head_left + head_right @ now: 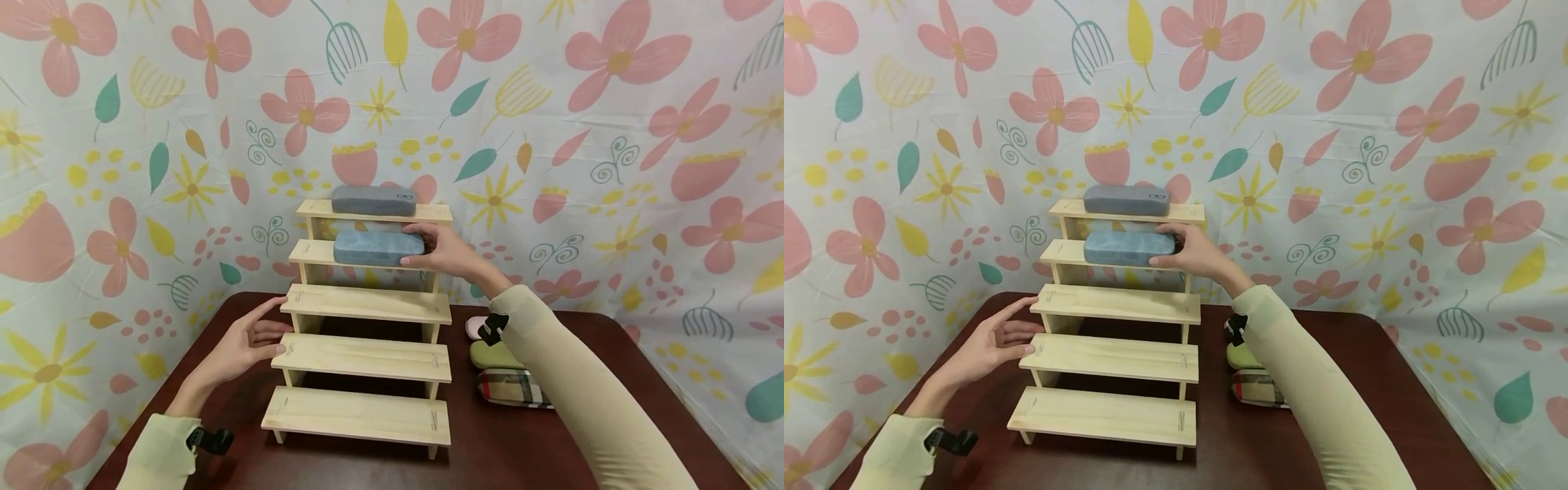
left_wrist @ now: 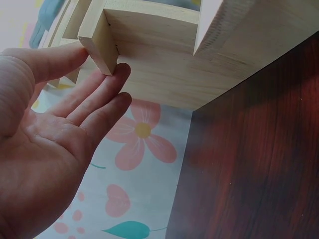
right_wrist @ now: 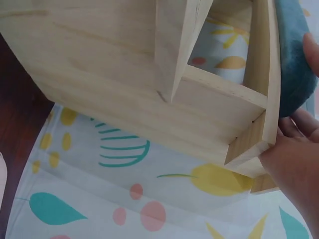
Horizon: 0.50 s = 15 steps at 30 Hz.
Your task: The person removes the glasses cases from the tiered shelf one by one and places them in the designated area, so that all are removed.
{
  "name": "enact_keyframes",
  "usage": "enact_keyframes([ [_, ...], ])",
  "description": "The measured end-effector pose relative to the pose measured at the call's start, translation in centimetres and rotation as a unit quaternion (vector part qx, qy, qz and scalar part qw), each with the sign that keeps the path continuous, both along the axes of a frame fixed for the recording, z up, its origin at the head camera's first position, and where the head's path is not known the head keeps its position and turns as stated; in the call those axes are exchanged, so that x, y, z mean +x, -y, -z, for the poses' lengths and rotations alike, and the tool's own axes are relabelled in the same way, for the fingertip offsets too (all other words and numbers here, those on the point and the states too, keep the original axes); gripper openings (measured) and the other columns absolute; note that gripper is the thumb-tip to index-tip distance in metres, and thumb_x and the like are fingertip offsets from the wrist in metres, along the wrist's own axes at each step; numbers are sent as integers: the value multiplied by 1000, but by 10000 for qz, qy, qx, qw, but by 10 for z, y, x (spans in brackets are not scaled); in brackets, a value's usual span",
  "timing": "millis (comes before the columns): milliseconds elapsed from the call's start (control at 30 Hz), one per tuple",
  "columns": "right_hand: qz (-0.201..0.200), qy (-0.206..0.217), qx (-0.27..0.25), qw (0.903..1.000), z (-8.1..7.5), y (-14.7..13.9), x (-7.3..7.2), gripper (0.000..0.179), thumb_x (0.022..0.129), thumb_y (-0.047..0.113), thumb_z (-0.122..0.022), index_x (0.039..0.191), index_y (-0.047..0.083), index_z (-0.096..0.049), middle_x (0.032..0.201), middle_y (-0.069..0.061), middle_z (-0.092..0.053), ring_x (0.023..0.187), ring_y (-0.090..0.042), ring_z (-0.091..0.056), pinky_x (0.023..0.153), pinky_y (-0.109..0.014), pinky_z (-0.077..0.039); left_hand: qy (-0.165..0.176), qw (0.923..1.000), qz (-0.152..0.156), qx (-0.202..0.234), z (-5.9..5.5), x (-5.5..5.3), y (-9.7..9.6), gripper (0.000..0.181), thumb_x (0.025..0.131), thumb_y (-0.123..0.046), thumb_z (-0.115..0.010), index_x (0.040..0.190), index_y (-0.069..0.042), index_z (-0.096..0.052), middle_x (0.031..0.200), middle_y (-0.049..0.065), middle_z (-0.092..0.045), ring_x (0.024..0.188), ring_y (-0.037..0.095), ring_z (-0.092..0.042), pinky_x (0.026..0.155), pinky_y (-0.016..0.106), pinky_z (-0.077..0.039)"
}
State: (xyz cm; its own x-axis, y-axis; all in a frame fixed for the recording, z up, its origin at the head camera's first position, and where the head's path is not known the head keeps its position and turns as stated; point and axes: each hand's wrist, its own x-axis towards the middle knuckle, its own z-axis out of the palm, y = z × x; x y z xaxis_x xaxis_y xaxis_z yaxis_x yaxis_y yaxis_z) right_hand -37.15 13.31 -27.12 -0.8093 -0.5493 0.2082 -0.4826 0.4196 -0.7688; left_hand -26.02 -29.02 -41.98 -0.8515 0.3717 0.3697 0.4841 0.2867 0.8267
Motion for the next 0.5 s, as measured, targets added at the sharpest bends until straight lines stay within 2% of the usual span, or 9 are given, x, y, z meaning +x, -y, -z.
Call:
enact_keyframes([
  [233, 71, 28, 197, 9998, -4, 7, -2, 80, 93, 32, -85, 160, 11, -47, 160, -9, -43, 119, -29, -57, 97, -47, -48, 27, 10000, -24, 14, -2, 1, 0, 86, 92, 2, -80, 165, -12, -36, 129, 29, -66, 115, 21, -69, 97, 30, -55],
  [500, 205, 104, 100, 9997, -3, 10, -2, 75, 91, 28, -86, 156, 9, -52, 151, -11, -51, 118, -29, -57, 99, -46, -48, 20, 10000, 46, 33, -3, 2, -2, 87, 92, 4, -80, 165, -10, -35, 128, 30, -67, 114, 19, -70, 95, 29, -56],
])
